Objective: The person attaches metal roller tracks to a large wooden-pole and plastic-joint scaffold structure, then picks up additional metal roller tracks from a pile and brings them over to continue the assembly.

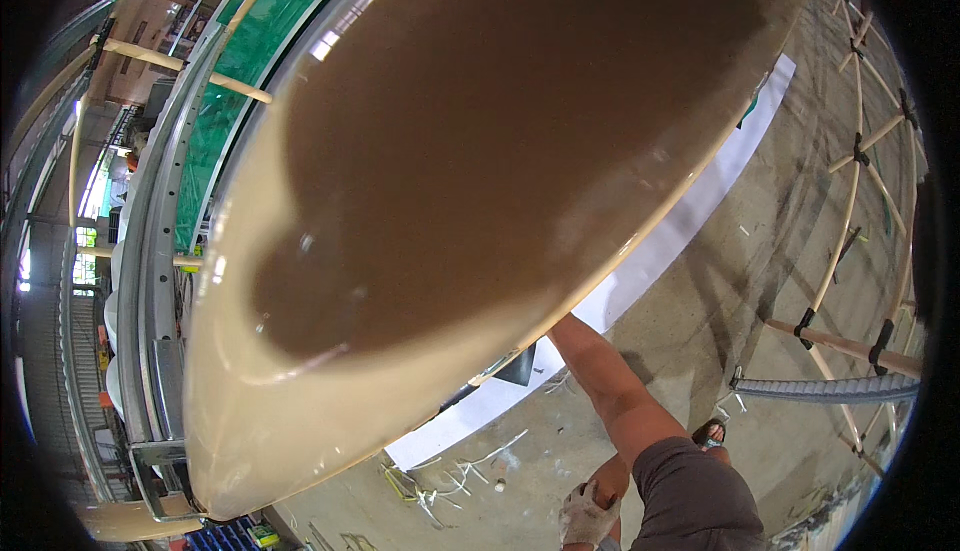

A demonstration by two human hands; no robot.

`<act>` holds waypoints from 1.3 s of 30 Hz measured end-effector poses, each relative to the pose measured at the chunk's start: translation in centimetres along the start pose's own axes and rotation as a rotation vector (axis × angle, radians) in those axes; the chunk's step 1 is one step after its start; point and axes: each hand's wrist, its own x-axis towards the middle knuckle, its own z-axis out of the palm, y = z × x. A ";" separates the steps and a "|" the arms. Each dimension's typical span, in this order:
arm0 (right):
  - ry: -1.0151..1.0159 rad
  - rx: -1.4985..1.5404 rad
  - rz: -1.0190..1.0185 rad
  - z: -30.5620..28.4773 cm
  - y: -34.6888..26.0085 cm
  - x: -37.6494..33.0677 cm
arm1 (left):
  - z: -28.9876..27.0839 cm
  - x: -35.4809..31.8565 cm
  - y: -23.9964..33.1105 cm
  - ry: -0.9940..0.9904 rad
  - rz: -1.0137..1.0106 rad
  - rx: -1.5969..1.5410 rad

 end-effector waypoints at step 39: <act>-0.113 0.010 0.083 3.1 2.7 3.5 | 0.4 -0.5 0.1 0.056 0.055 -0.066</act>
